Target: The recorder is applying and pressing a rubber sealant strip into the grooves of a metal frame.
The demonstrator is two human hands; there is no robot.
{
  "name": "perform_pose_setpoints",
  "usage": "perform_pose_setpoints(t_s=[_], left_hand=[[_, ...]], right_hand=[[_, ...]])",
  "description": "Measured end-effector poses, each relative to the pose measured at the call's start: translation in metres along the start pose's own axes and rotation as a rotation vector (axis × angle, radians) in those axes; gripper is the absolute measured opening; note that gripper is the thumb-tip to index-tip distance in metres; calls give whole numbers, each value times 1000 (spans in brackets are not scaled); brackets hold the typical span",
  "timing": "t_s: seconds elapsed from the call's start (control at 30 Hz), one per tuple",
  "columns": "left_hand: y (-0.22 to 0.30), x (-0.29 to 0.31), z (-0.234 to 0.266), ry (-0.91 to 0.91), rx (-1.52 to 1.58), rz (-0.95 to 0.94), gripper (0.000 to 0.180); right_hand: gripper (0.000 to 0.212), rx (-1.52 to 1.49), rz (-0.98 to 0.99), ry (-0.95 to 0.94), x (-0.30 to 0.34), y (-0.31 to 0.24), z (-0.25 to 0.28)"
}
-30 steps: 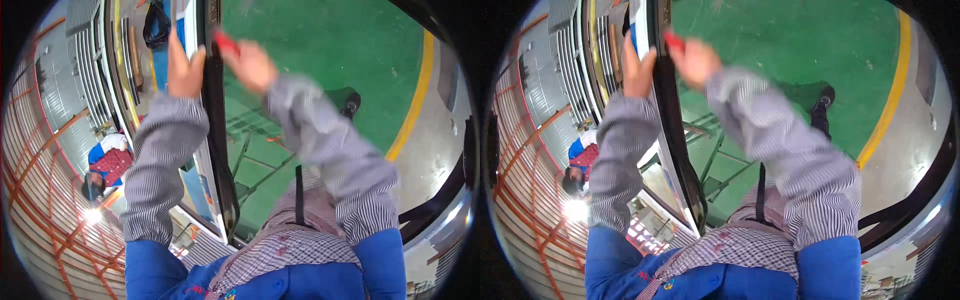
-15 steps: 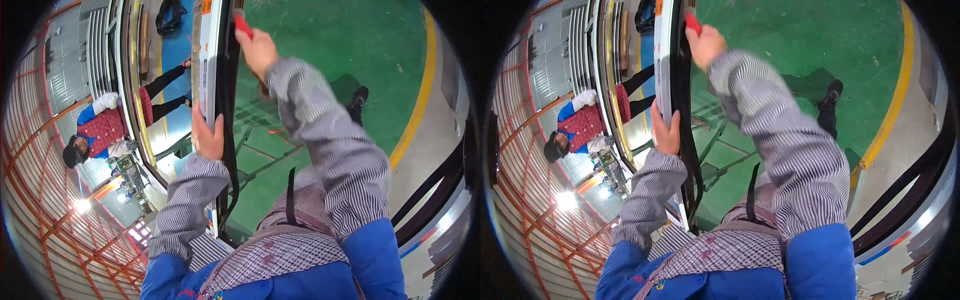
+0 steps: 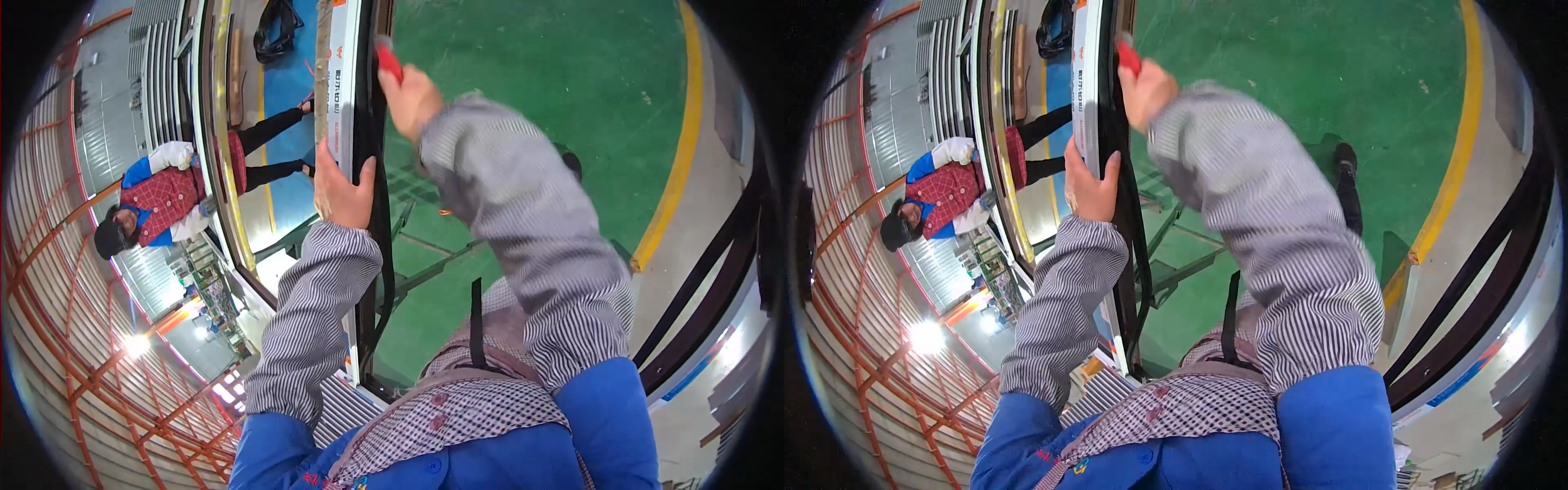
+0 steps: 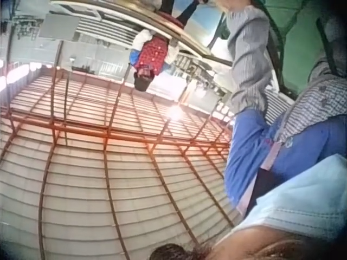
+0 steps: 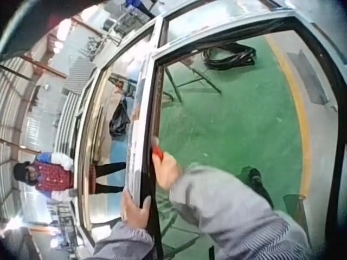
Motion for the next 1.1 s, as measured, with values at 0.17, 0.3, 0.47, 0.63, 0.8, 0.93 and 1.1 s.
perform_pose_setpoints(t_s=[0.17, 0.3, 0.47, 0.63, 0.8, 0.93, 1.1], left_hand=[[-31, 43, 9, 51, -19, -14, 66], [-47, 66, 14, 62, 25, 12, 59], [-73, 101, 14, 106, 109, 83, 50], [-93, 118, 12, 80, 336, 214, 43], [-99, 121, 20, 214, 336, 155, 39], [-101, 110, 21, 238, 274, 184, 44], [-113, 128, 20, 233, 154, 2, 51]], right_hand=[[33, 34, -179, -282, 178, 80, -58], [33, 2, -183, -276, 185, 85, -68], [26, -228, -168, -74, 234, 131, -76], [22, -354, -288, -51, 264, 175, -82], [23, -226, -181, -38, 253, 155, -87], [24, -163, -109, 26, 235, 144, -91], [25, -111, -87, -40, 249, 140, -95]])
Point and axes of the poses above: each hand's wrist, its own x-axis away from the middle knuckle, its own z-axis out of the back of the hand, y = z × x, the point moved 9 cm from there along -x, towards the middle knuckle, and after that the axes turned 6 degrees about -z, right-handed, at the moved point
